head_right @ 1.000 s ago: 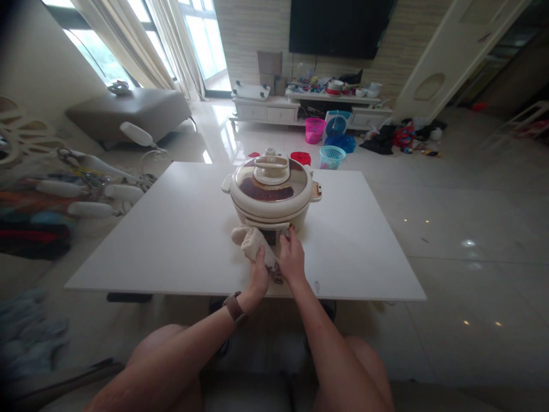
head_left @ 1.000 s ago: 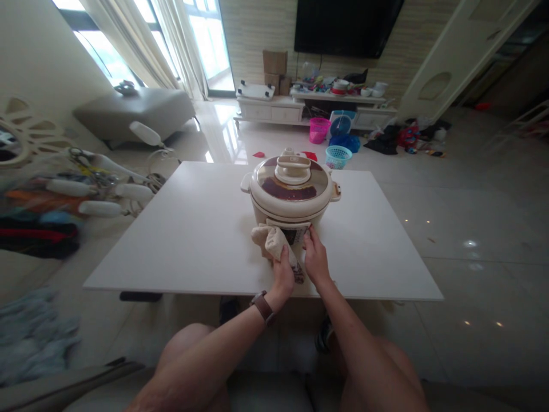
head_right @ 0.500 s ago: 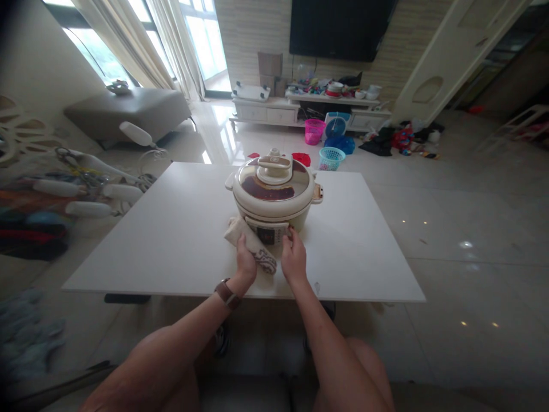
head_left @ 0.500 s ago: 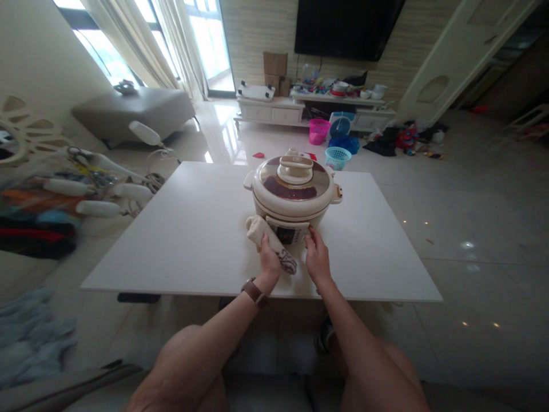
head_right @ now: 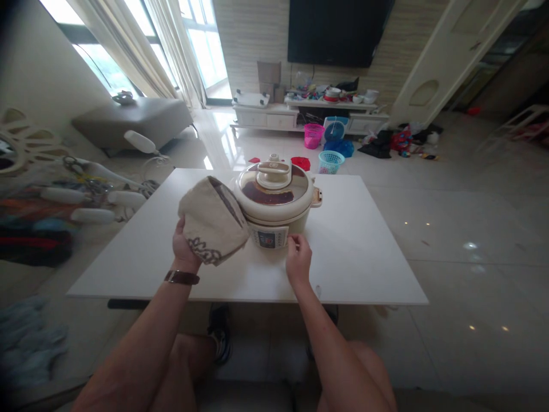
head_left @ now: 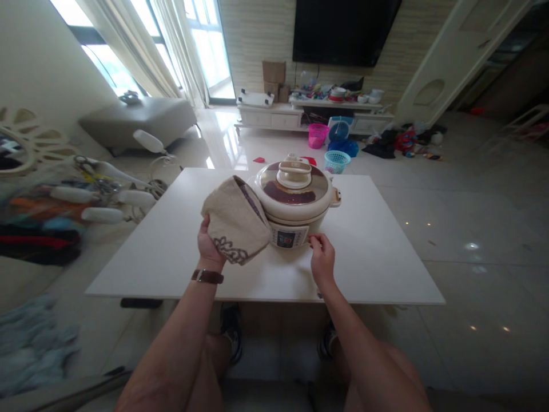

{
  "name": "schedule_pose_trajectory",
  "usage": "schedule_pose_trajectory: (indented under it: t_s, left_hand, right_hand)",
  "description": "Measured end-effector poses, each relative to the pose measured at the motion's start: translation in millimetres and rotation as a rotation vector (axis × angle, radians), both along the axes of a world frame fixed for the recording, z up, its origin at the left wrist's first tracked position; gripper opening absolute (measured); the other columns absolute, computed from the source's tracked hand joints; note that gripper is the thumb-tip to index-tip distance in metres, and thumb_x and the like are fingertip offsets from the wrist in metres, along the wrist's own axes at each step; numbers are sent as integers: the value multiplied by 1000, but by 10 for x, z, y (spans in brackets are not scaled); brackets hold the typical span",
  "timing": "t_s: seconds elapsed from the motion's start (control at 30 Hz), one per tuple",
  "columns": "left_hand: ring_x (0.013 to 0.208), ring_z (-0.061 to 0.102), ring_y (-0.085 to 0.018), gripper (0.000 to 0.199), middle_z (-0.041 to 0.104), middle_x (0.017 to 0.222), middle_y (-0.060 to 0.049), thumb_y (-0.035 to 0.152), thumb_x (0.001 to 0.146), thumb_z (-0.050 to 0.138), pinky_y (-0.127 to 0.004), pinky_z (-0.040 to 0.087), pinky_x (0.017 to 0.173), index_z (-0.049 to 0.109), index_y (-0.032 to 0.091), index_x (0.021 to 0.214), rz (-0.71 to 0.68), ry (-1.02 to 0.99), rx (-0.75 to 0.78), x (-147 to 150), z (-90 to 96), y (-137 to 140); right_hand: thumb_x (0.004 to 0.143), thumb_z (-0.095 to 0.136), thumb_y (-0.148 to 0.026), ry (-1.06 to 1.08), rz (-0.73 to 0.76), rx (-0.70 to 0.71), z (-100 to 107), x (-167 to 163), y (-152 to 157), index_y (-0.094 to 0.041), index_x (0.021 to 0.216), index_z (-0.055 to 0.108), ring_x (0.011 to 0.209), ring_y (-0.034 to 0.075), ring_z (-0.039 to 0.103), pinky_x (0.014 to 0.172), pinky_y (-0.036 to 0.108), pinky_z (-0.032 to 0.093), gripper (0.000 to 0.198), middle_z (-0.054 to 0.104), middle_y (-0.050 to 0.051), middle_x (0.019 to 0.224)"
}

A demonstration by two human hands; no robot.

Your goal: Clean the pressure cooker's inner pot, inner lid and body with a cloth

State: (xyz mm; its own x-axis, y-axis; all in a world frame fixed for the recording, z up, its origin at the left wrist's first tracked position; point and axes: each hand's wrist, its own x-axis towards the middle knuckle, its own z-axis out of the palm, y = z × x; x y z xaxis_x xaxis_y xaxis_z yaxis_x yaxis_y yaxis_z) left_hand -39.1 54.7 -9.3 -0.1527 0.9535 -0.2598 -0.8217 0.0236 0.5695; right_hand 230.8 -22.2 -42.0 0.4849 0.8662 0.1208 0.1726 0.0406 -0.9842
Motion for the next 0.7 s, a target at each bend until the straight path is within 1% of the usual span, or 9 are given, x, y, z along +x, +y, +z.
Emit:
schedule_pose_trajectory:
  t_s: [0.07, 0.13, 0.2, 0.27, 0.33, 0.4, 0.5, 0.63, 0.7]
  left_hand:
    - [135, 66, -35, 46, 81, 120, -14, 45, 101, 51, -59, 51, 117, 72, 15, 127, -154, 10, -50, 59, 0, -74]
    - [132, 68, -36, 41, 82, 115, -14, 41, 99, 55, -59, 52, 116, 75, 14, 123, -292, 37, -79, 179, -11, -132]
    - [129, 70, -37, 37, 83, 113, -14, 33, 96, 59, -58, 53, 116, 76, 14, 122, -361, 67, -44, 320, -26, -164]
    - [128, 71, -37, 38, 83, 114, -14, 29, 93, 61, -58, 52, 117, 76, 13, 123, -421, 80, -6, 441, -34, -174]
    - [126, 72, -38, 40, 82, 115, -16, 29, 92, 61, -58, 52, 116, 76, 11, 125, -505, 89, -18, 521, -30, -172]
    - [124, 73, -39, 43, 82, 116, -17, 30, 93, 60, -58, 52, 116, 75, 9, 126, -591, 101, -64, 561, -21, -170]
    - [121, 74, -39, 44, 82, 115, -18, 32, 93, 59, -57, 53, 114, 75, 8, 127, -692, 93, -128, 593, -9, -176]
    - [116, 77, -39, 46, 82, 109, -20, 36, 94, 57, -55, 56, 109, 75, 5, 123, -820, 52, -205, 669, 27, -191]
    - [113, 78, -37, 47, 83, 105, -20, 36, 95, 55, -51, 58, 107, 75, 3, 121, -853, 63, -251, 720, 61, -198]
  right_hand:
    - [89, 58, -58, 91, 115, 7, 31, -62, -10, -22, 86, 71, 89, 27, 70, 84, 40, 56, 38, 78, 8, 91]
    - [88, 53, -69, 297, 299, -46, 55, -137, -27, -22, 90, 74, 91, 29, 73, 84, 43, 59, 51, 80, 9, 93]
    - [87, 46, -78, 477, 427, -140, 72, -197, -53, -22, 98, 76, 97, 32, 75, 86, 47, 60, 64, 81, 10, 96]
    - [84, 47, -83, 554, 465, -225, 89, -217, -85, -23, 103, 76, 104, 34, 75, 92, 50, 60, 69, 82, 11, 98]
    - [78, 58, -80, 585, 478, -260, 115, -192, -116, -22, 102, 76, 110, 37, 75, 96, 55, 59, 65, 82, 12, 100]
    - [71, 72, -71, 610, 497, -251, 152, -135, -137, -22, 103, 76, 111, 40, 74, 97, 58, 59, 59, 82, 13, 103]
    - [59, 85, -58, 607, 517, -231, 219, -25, -149, -22, 106, 76, 106, 40, 76, 97, 57, 60, 59, 83, 12, 106]
    - [54, 92, -53, 601, 568, -244, 278, 110, -174, -22, 106, 75, 105, 38, 76, 99, 54, 60, 62, 83, 11, 106]
    - [52, 96, -46, 627, 591, -270, 284, 156, -200, -22, 107, 75, 106, 36, 76, 99, 52, 60, 64, 83, 10, 106]
